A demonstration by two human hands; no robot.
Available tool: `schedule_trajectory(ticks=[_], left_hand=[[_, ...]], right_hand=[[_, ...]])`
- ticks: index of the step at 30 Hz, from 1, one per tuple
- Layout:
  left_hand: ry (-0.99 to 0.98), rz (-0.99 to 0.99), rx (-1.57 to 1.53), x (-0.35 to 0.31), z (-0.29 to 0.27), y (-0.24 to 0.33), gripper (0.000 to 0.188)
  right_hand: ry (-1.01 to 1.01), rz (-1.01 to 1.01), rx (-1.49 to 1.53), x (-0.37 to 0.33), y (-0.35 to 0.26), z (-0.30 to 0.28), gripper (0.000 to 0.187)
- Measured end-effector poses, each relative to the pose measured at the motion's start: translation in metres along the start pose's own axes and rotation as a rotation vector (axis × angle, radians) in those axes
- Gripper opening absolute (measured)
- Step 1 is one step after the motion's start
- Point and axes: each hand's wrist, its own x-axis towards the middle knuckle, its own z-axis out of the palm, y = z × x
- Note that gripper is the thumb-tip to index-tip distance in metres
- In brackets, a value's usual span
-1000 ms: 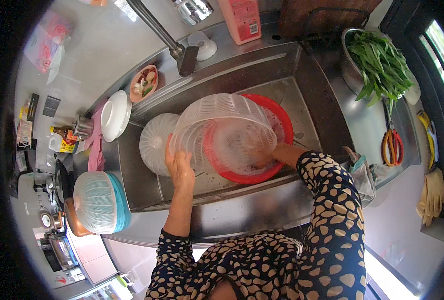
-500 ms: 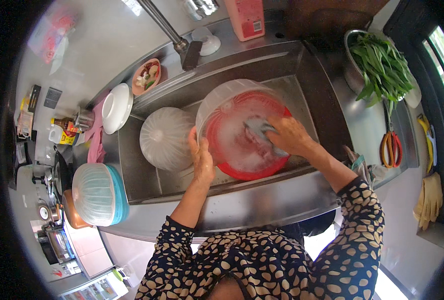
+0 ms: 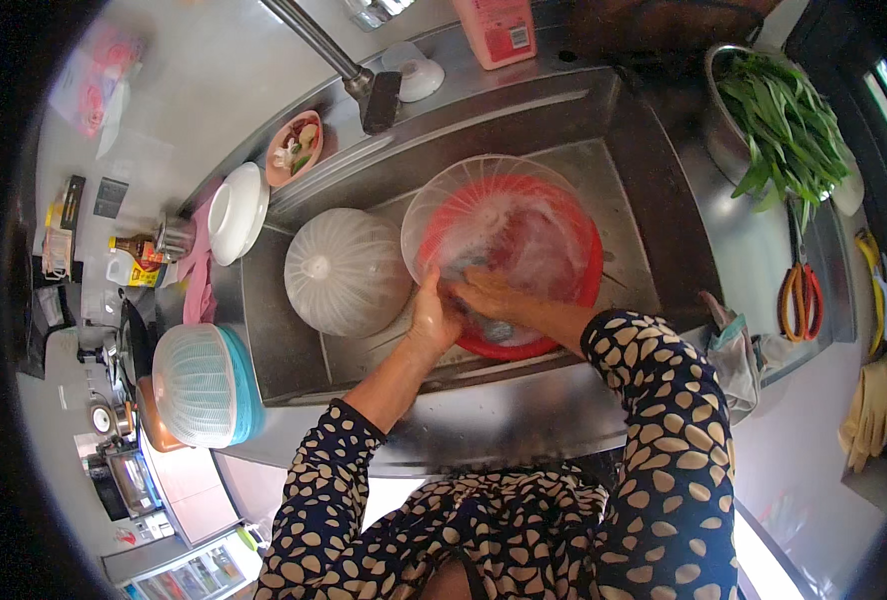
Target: The person washes multiple plastic colanders in a kitchen sink using a soapy sponge. They scrub the inside and outside of each colander, rinse them under running water, and place them on the counter.
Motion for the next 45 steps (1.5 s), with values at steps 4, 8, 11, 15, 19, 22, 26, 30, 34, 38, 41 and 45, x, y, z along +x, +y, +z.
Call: schedule_trajectory(ticks=[4, 8, 11, 15, 19, 22, 26, 30, 34, 38, 41, 45], left_hand=[[0.08, 0.045, -0.13, -0.005, 0.008, 0.005, 0.053], [0.0, 0.042, -0.195, -0.004, 0.009, 0.007, 0.05], [-0.062, 0.018, -0.112, -0.017, 0.03, 0.018, 0.052], [-0.056, -0.001, -0.053, -0.013, 0.025, 0.021, 0.056], [-0.003, -0.069, -0.054, -0.007, 0.018, 0.015, 0.061], [0.029, -0.136, 0.065, -0.011, 0.023, 0.009, 0.065], [-0.135, -0.207, -0.043, -0.006, 0.018, 0.012, 0.073], [-0.005, 0.057, -0.06, -0.01, 0.02, 0.016, 0.079], [-0.037, 0.055, -0.036, -0.009, 0.019, 0.021, 0.082], [-0.091, 0.021, 0.132, -0.01, 0.015, 0.023, 0.089], [-0.071, 0.028, 0.184, -0.011, 0.015, 0.023, 0.092], [-0.009, 0.018, 0.202, -0.007, 0.019, 0.02, 0.092]], right_hand=[[0.215, -0.167, 0.15, 0.001, -0.036, 0.015, 0.046], [0.272, -0.556, -0.296, 0.003, -0.001, 0.006, 0.043], [0.104, -0.702, -0.706, -0.005, 0.025, -0.034, 0.045], [0.227, -0.544, -1.041, -0.018, 0.046, -0.071, 0.049], [0.215, 0.024, -0.758, -0.013, 0.004, -0.037, 0.032], [0.211, -0.037, -0.216, 0.013, -0.019, -0.009, 0.03], [0.551, -0.344, 0.086, 0.052, -0.048, 0.005, 0.037], [0.45, -0.524, -0.164, 0.031, -0.048, 0.005, 0.035], [0.241, -0.68, -0.551, -0.001, -0.016, -0.028, 0.036], [0.247, -0.575, -0.898, -0.008, 0.033, -0.062, 0.034], [0.388, -0.58, -1.103, -0.008, 0.048, -0.086, 0.032], [0.611, -0.321, -0.991, 0.014, 0.072, -0.048, 0.034]])
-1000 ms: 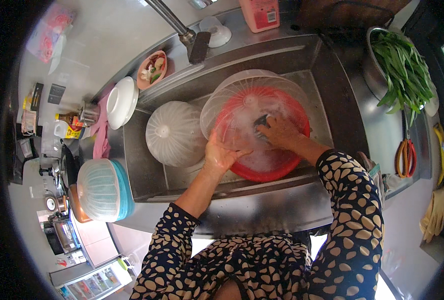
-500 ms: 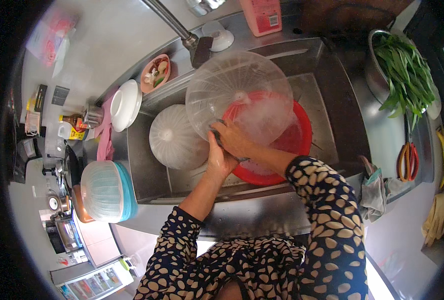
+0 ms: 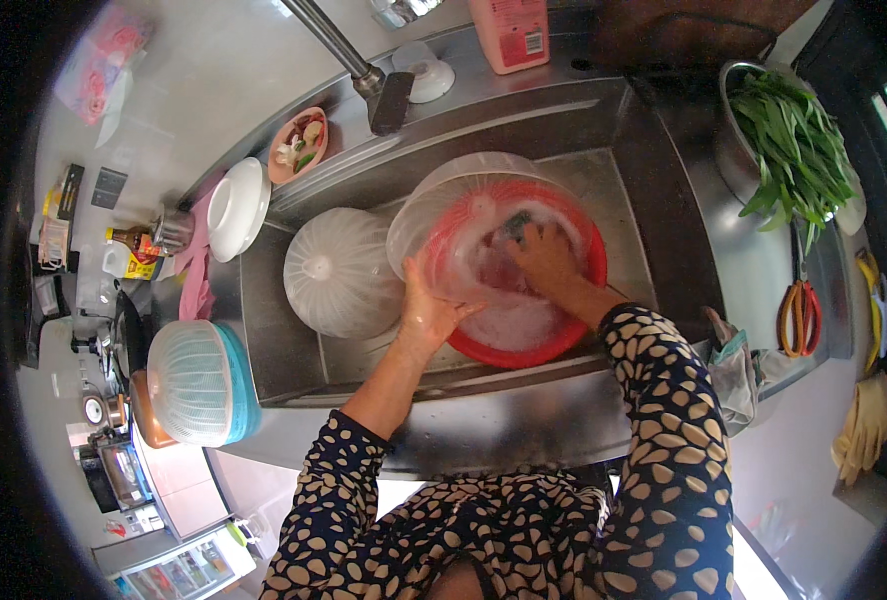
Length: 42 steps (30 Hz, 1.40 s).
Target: The person washes multiple plastic colanders in a kitchen sink using a soapy sponge. They scrub the inside and outside of each colander, rinse them under running water, and place them on the counter.
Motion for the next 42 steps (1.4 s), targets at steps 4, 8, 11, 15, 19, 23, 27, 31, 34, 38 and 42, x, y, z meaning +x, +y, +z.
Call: schedule_trajectory(ticks=[4, 8, 11, 15, 19, 23, 27, 31, 34, 38, 42], left_hand=[[-0.041, -0.044, 0.003, 0.008, -0.014, -0.009, 0.093], [-0.099, 0.116, -0.011, 0.005, -0.02, -0.007, 0.094], [0.099, -0.165, -0.088, -0.009, -0.012, 0.005, 0.086], [0.135, -0.174, 0.016, -0.005, -0.015, 0.014, 0.077], [0.115, 0.004, 0.103, -0.024, 0.016, 0.001, 0.07], [-0.024, 0.199, -0.055, -0.023, 0.015, -0.007, 0.066], [0.046, 0.223, -0.113, -0.026, 0.011, 0.004, 0.061], [-0.027, 0.086, -0.139, -0.022, 0.011, 0.005, 0.062], [-0.017, 0.11, -0.074, -0.026, 0.006, 0.008, 0.062], [-0.08, 0.18, -0.031, -0.028, 0.015, 0.013, 0.062], [-0.108, 0.076, -0.119, -0.019, 0.015, 0.004, 0.062]], right_hand=[[-0.152, 0.01, 0.69, 0.01, -0.044, 0.008, 0.043], [-0.106, -0.318, 0.617, -0.004, -0.073, -0.04, 0.041], [-0.256, -0.369, 0.398, -0.013, -0.05, -0.047, 0.037], [-0.322, -0.29, 0.241, -0.019, -0.023, -0.051, 0.029], [-0.065, -0.31, 0.394, -0.008, -0.063, -0.076, 0.032], [-0.103, -0.151, 0.849, 0.005, -0.091, -0.077, 0.035], [-0.377, -0.048, 1.29, 0.007, -0.085, -0.083, 0.036], [-0.318, -0.25, 0.844, 0.0, -0.033, -0.022, 0.025], [-0.248, -0.242, 0.243, -0.002, -0.004, -0.036, 0.022], [-0.012, -0.137, -0.03, 0.003, 0.014, -0.049, 0.023], [-0.163, 0.197, 0.092, -0.008, -0.021, 0.013, 0.024]])
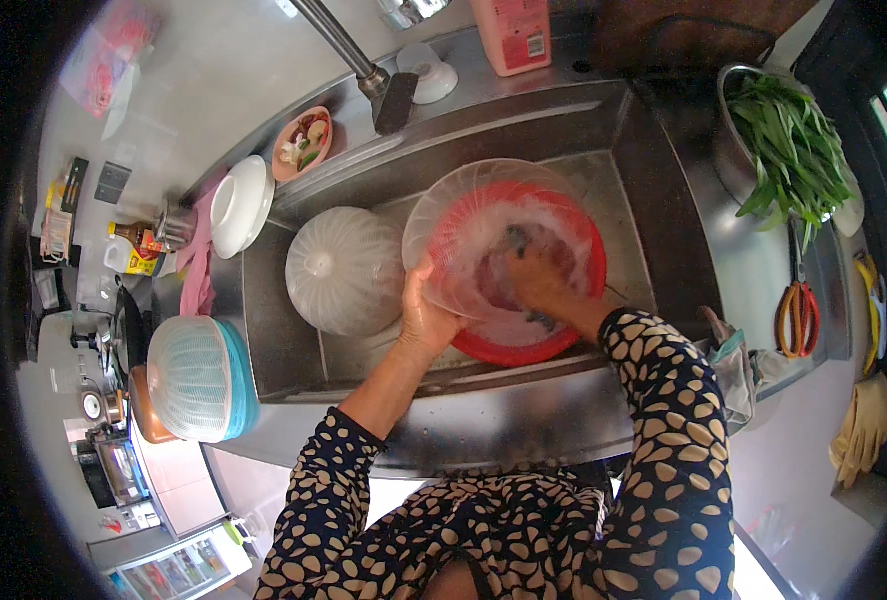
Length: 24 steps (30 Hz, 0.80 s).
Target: The person washes multiple plastic colanders in a kitchen sink using a soapy sponge. They scrub the inside and outside of each colander, rinse them under running water, and place them on the counter.
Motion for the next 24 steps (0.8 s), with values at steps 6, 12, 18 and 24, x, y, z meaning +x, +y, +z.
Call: schedule_trajectory(ticks=[6, 12, 18, 24], left_hand=[[0.135, -0.056, 0.023, 0.002, -0.01, -0.003, 0.064], [0.128, 0.141, 0.007, 0.005, -0.013, 0.0, 0.06], [0.06, 0.011, -0.053, -0.006, -0.003, 0.012, 0.063], [0.027, -0.006, -0.036, 0.003, -0.001, 0.003, 0.067]], right_hand=[[-0.191, 0.035, 1.093, 0.019, -0.096, -0.078, 0.039], [0.016, -0.296, 0.87, 0.007, -0.08, -0.036, 0.035], [0.048, -0.456, 0.071, -0.004, 0.006, -0.042, 0.033], [-0.342, 0.04, 0.351, 0.005, -0.009, -0.046, 0.037]])
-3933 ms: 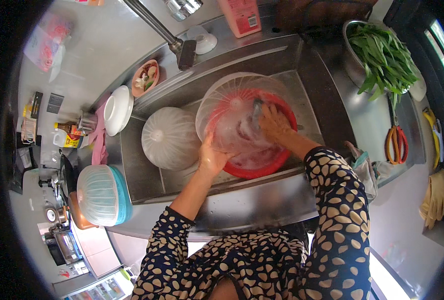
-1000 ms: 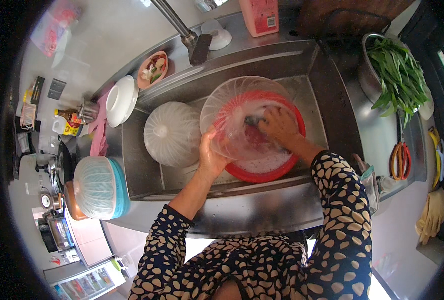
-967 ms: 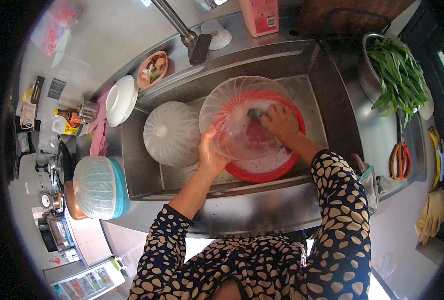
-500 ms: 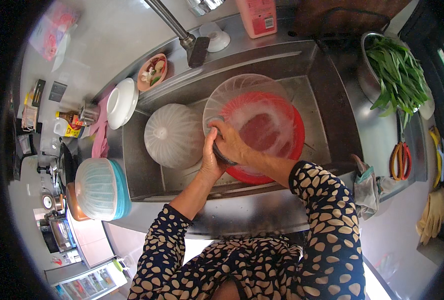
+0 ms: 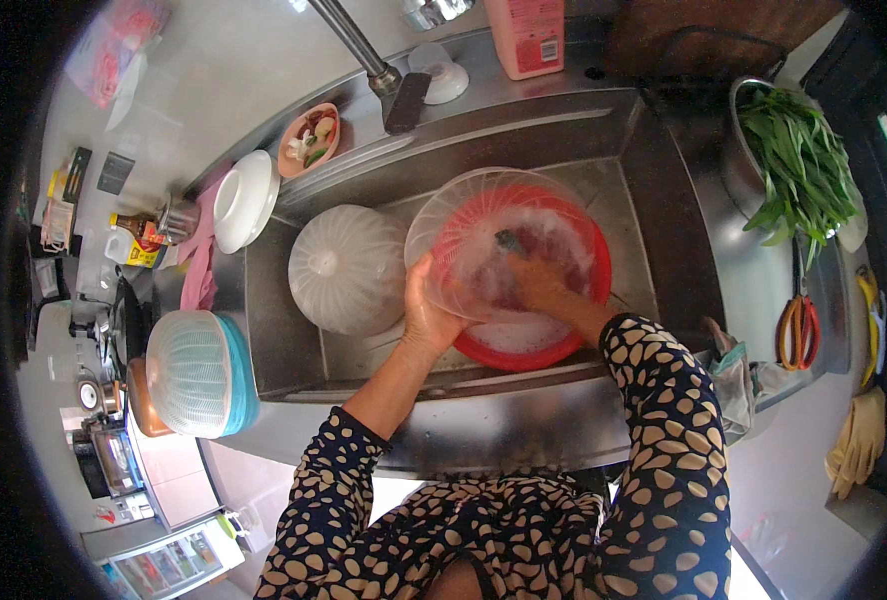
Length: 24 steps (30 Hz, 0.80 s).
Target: The person washes multiple plastic colanders in a kitchen sink using a soapy sponge. They scrub the inside and outside of each colander, rinse them under running water, and place them on the counter.
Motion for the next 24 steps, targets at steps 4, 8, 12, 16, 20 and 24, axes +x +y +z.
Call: schedule_trajectory(ticks=[4, 8, 12, 16, 20, 24], left_hand=[[0.083, 0.078, 0.107, 0.02, -0.023, -0.014, 0.07], [0.202, 0.163, 0.15, 0.007, -0.012, -0.001, 0.072], [0.104, 0.203, 0.013, 0.003, -0.001, 0.013, 0.073], [0.133, -0.013, 0.013, -0.012, 0.007, 0.029, 0.072], [0.108, 0.123, 0.151, 0.001, 0.0, 0.012, 0.073], [0.151, 0.293, 0.305, 0.002, 0.003, -0.01, 0.061]], right_hand=[[-0.054, -0.121, 0.602, 0.001, -0.05, 0.008, 0.046], [-0.016, -0.324, 0.66, -0.016, -0.091, -0.027, 0.048], [0.092, -0.639, 0.034, -0.032, -0.053, -0.014, 0.047], [-0.181, -0.399, -0.304, -0.033, -0.009, -0.028, 0.052], [-0.096, -0.344, -0.212, -0.037, -0.022, -0.029, 0.049], [0.011, -0.377, 0.077, -0.031, -0.082, -0.037, 0.04]])
